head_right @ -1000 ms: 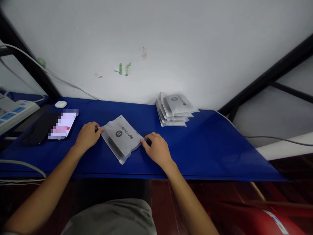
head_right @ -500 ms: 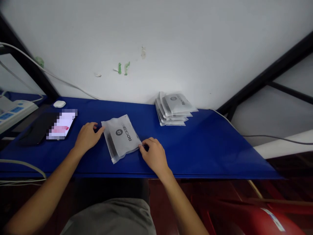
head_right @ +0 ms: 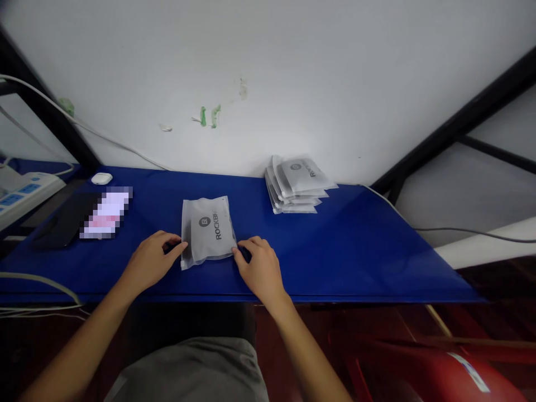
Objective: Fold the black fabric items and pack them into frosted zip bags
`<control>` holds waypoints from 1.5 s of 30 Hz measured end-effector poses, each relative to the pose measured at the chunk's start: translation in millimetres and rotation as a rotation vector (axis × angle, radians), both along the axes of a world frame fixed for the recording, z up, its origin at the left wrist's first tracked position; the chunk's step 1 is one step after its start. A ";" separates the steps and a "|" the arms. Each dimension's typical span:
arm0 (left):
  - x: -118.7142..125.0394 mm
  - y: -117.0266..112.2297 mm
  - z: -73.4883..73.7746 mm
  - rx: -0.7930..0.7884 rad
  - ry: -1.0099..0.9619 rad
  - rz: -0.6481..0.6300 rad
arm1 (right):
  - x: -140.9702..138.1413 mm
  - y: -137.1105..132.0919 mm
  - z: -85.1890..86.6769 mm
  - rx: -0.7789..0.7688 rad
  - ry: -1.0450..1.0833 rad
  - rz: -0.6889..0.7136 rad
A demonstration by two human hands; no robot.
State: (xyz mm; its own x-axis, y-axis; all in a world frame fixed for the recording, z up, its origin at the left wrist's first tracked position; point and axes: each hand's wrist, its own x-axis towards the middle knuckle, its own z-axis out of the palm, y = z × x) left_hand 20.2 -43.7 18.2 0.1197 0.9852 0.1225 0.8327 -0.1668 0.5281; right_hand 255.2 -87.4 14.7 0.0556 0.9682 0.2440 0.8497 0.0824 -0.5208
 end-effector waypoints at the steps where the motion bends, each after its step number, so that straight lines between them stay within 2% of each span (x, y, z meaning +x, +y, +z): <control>1: 0.4 -0.6 0.4 -0.038 0.009 0.011 | -0.7 0.8 -0.2 -0.006 0.001 -0.008; 5: 4.3 10.0 0.8 -0.095 0.043 0.051 | -3.9 3.4 1.2 -0.045 -0.012 -0.029; 9: 9.9 41.0 1.4 -0.065 0.080 0.111 | -4.5 2.6 3.2 -0.067 -0.024 -0.046; 14: 15.5 85.6 5.3 -0.110 0.067 0.178 | -2.2 1.8 3.8 -0.093 -0.012 -0.053; 20: 17.0 112.8 5.7 -0.136 0.022 0.183 | 0.9 2.2 4.1 -0.119 0.025 -0.052; 26: 14.4 116.2 1.6 -0.112 -0.013 0.206 | 3.4 1.3 2.3 -0.099 0.024 -0.032; 30: 12.8 112.4 4.3 -0.083 -0.019 0.219 | 3.2 1.5 -0.9 -0.070 0.057 -0.027; 37: 22.1 105.3 20.9 0.055 0.068 0.137 | 11.9 -7.0 -1.3 0.027 0.182 -0.047; 45: 56.6 105.2 43.1 0.150 0.080 0.028 | 38.8 -20.1 16.7 0.040 0.294 -0.116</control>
